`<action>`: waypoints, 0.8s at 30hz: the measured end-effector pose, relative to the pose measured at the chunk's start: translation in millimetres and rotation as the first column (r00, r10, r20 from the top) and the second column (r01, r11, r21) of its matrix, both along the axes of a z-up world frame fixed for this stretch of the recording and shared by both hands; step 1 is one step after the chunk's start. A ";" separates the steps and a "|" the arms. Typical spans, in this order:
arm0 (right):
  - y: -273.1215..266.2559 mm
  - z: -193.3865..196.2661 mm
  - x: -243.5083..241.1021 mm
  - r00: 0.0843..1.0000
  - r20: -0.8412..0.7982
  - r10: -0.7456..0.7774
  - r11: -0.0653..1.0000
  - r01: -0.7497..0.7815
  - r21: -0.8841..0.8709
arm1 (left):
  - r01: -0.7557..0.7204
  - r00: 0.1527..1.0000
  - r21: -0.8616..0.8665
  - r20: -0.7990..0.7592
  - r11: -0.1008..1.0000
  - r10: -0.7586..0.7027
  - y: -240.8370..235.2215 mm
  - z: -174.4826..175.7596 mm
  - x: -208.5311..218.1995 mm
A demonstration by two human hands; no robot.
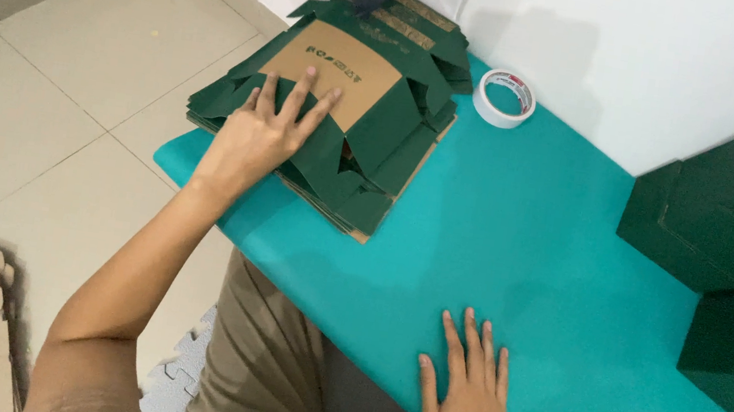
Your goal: Assembling cardboard boxes by folding pre-cut templates and tucking in the flaps.
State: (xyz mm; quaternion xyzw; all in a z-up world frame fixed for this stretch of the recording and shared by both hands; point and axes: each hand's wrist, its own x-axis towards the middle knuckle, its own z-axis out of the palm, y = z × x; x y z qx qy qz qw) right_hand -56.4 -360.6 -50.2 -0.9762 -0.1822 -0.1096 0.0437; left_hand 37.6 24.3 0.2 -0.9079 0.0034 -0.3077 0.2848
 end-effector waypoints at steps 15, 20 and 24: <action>-14.2 47.0 -1.1 0.988 -0.092 0.123 0.724 -0.026 0.689 | 0.420 0.883 -0.906 0.420 -0.046 -0.209 -112.1 51.3 -95.0; -30.1 83.7 -13.1 0.976 -0.196 0.092 0.355 0.152 0.923 | -0.064 0.966 -0.773 0.110 -0.631 -0.234 -203.7 -52.4 -116.3; -47.7 84.9 -7.8 0.917 -0.396 -0.034 0.581 0.341 0.739 | -0.471 0.874 -0.603 -0.223 -0.644 -0.431 -239.5 -99.1 -141.8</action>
